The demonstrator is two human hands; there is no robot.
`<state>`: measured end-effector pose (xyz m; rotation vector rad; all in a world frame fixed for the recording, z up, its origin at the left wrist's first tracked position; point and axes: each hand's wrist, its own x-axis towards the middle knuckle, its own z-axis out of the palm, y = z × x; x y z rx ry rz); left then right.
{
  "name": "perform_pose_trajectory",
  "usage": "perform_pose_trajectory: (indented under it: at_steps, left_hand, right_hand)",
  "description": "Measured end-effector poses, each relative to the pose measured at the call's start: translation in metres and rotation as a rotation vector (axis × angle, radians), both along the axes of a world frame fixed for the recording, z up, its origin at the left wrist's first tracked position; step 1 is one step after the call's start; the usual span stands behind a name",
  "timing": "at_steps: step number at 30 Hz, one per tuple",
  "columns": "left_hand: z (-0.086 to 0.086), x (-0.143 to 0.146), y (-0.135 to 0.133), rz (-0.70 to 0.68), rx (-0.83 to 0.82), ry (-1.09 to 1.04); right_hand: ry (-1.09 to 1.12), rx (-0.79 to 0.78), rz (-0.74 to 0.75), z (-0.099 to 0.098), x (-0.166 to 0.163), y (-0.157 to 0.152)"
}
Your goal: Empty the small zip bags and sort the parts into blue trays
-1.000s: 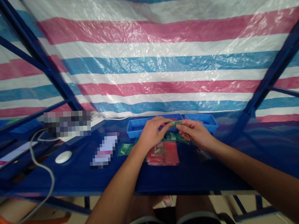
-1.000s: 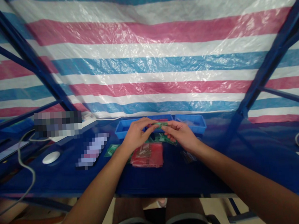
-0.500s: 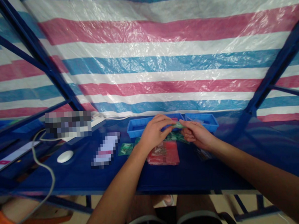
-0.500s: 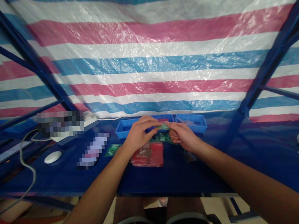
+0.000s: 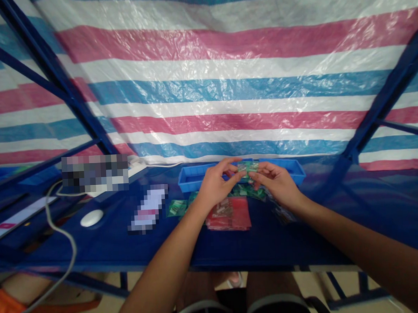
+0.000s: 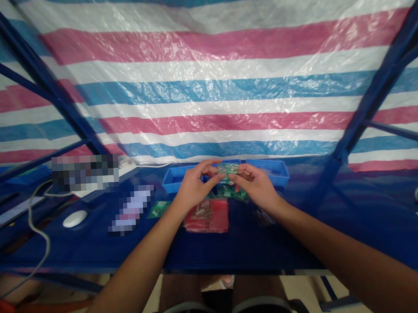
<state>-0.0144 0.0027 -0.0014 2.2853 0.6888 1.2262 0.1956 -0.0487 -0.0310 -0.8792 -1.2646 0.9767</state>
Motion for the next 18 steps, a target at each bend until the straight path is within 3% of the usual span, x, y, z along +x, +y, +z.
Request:
perform_pose_trajectory:
  at_steps: [8, 14, 18]
  left_hand:
    - [0.001, -0.001, 0.0017, -0.088, 0.403, 0.104]
    - [-0.0023, 0.0012, 0.0039, -0.032, 0.354, 0.075]
    - [0.0004, -0.0007, -0.0007, 0.063, 0.246, 0.039]
  right_hand:
    - [0.291, -0.178, 0.033, 0.0027, 0.0035, 0.0002]
    - [0.238, -0.226, 0.117, 0.0036, 0.0028, 0.0002]
    - [0.132, -0.143, 0.103, 0.004, -0.0019, -0.002]
